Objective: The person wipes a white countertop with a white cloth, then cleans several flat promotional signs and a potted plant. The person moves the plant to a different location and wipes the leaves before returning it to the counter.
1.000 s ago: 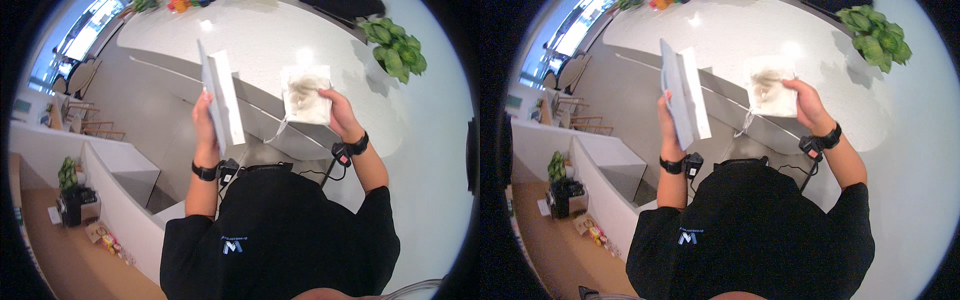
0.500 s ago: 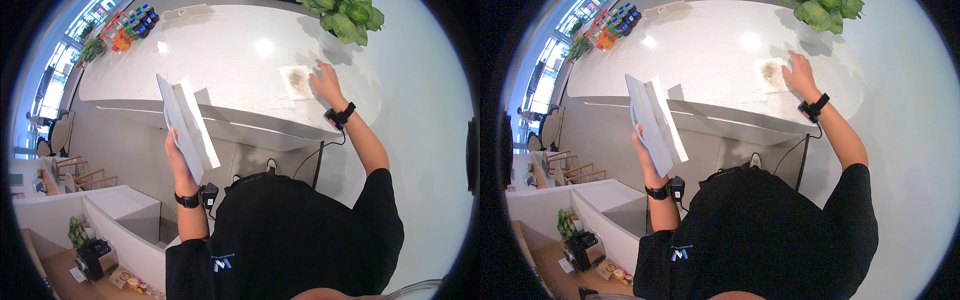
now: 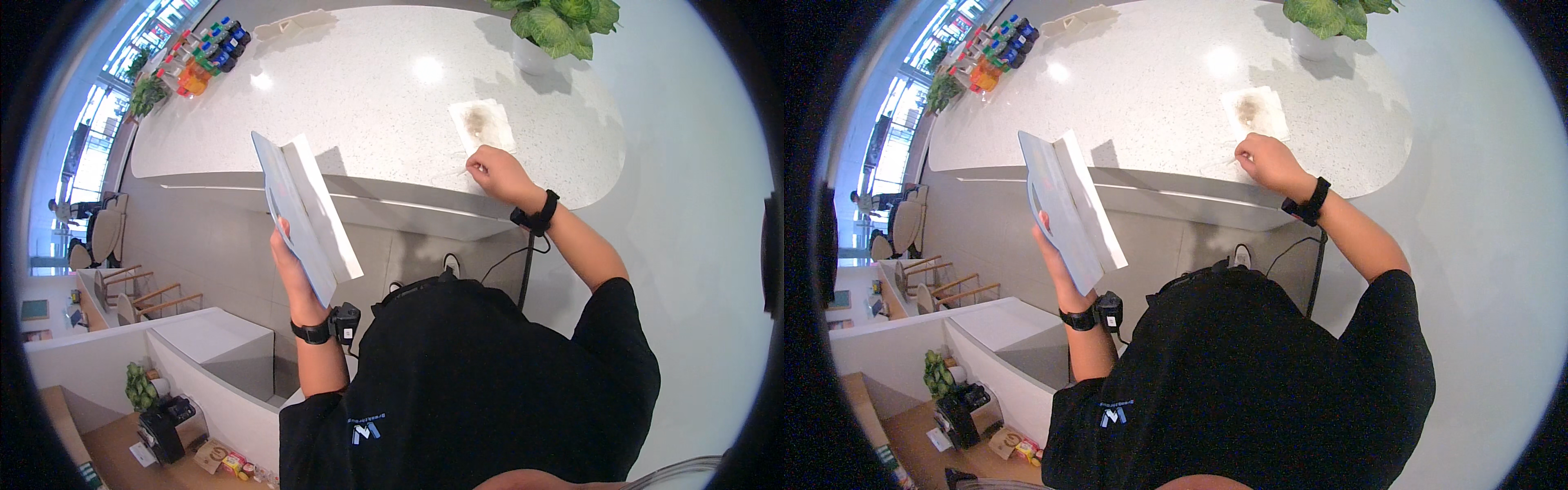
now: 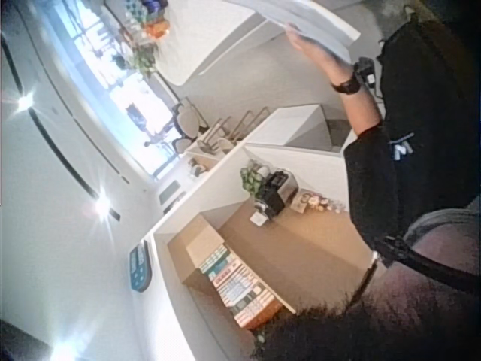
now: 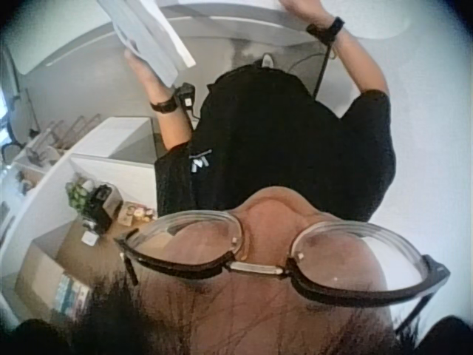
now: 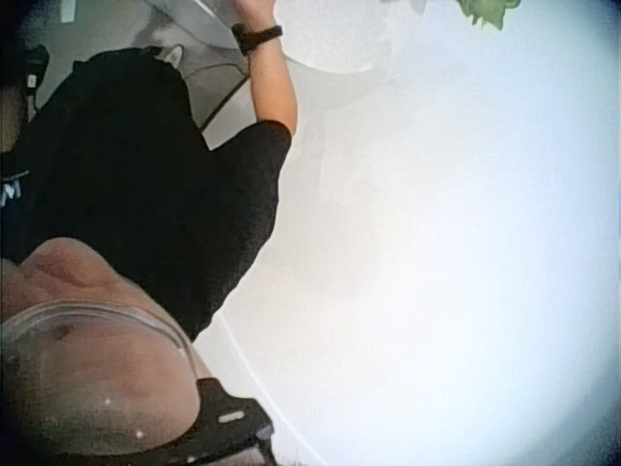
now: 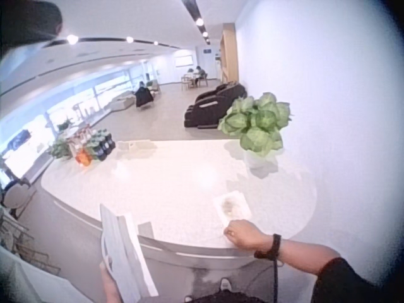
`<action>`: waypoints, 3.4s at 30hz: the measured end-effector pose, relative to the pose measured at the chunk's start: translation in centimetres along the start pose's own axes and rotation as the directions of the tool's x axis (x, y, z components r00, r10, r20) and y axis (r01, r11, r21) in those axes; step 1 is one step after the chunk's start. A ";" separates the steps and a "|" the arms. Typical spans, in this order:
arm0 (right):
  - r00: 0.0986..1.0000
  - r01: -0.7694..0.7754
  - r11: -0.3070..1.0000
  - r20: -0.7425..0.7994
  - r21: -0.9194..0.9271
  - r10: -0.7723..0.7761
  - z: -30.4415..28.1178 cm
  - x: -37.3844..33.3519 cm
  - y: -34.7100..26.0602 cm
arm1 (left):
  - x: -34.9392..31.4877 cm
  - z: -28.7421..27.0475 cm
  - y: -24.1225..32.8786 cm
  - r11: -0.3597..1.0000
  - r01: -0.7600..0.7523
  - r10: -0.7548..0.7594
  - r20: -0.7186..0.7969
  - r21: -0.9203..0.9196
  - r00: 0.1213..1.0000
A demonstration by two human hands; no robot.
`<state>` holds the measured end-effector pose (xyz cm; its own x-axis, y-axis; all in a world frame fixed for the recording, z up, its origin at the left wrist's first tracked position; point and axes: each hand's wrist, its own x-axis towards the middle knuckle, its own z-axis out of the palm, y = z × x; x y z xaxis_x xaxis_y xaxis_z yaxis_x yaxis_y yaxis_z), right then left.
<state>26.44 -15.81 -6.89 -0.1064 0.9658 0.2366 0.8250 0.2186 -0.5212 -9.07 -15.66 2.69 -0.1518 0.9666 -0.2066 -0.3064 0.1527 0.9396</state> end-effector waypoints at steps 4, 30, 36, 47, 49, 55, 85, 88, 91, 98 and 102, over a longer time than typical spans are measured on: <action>0.933 -0.352 0.821 0.100 0.449 0.345 -0.9 2.1 1.3 | 0.4 -1.3 -0.3 0.999 0.037 -0.038 0.094 0.005 0.995; 0.938 -0.336 0.931 -0.037 0.141 0.344 0.5 3.5 2.9 | 0.1 -1.9 -0.9 0.998 0.031 -0.022 0.154 -0.056 0.988; 0.856 -0.466 0.769 0.002 0.438 0.517 1.1 4.0 5.1 | 0.2 -2.1 -0.9 1.000 0.022 -0.020 0.143 -0.014 0.990; 0.989 0.121 0.972 -0.056 -0.202 -0.134 -1.8 2.7 0.9 | 0.8 -2.6 -0.7 0.997 0.042 -0.032 0.168 -0.057 0.985; 0.959 0.281 0.936 0.084 -0.210 -0.269 -1.8 2.3 -0.5 | 1.1 -2.9 -0.8 0.998 0.033 -0.023 0.176 -0.055 0.984; 0.973 0.130 0.919 0.226 -0.371 -0.046 -0.1 -0.1 0.7 | 0.5 -2.0 -0.2 0.999 -0.001 0.008 0.165 -0.043 0.986; 0.970 0.121 0.876 0.241 -0.467 -0.006 0.6 -4.5 -2.2 | 0.8 -1.8 -0.4 0.994 0.110 -0.102 0.195 -0.028 0.975; 0.974 0.167 0.872 0.212 -0.460 -0.074 0.6 -5.2 -2.0 | 1.0 -1.9 -0.8 0.994 0.107 -0.096 0.219 -0.039 0.971; 0.986 -0.052 0.999 0.159 0.005 0.050 -1.3 -3.0 -1.6 | 0.9 -1.8 -0.7 0.996 0.080 -0.070 0.222 -0.034 0.973; 0.943 -0.211 0.970 0.287 0.122 0.169 -4.5 0.2 -0.7 | 0.6 -1.3 0.3 0.995 0.079 -0.063 0.224 -0.064 0.972; 0.959 0.164 0.981 0.252 -0.107 -0.133 -2.8 -1.0 0.1 | 0.8 -1.5 0.1 0.998 0.027 -0.012 0.220 -0.065 0.975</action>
<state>28.18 -17.19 -4.91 -0.3514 0.9320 0.0890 0.8510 0.3576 -0.3847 -10.66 -15.15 2.17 0.0625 0.9862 -0.1531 -0.3706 0.1654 0.9139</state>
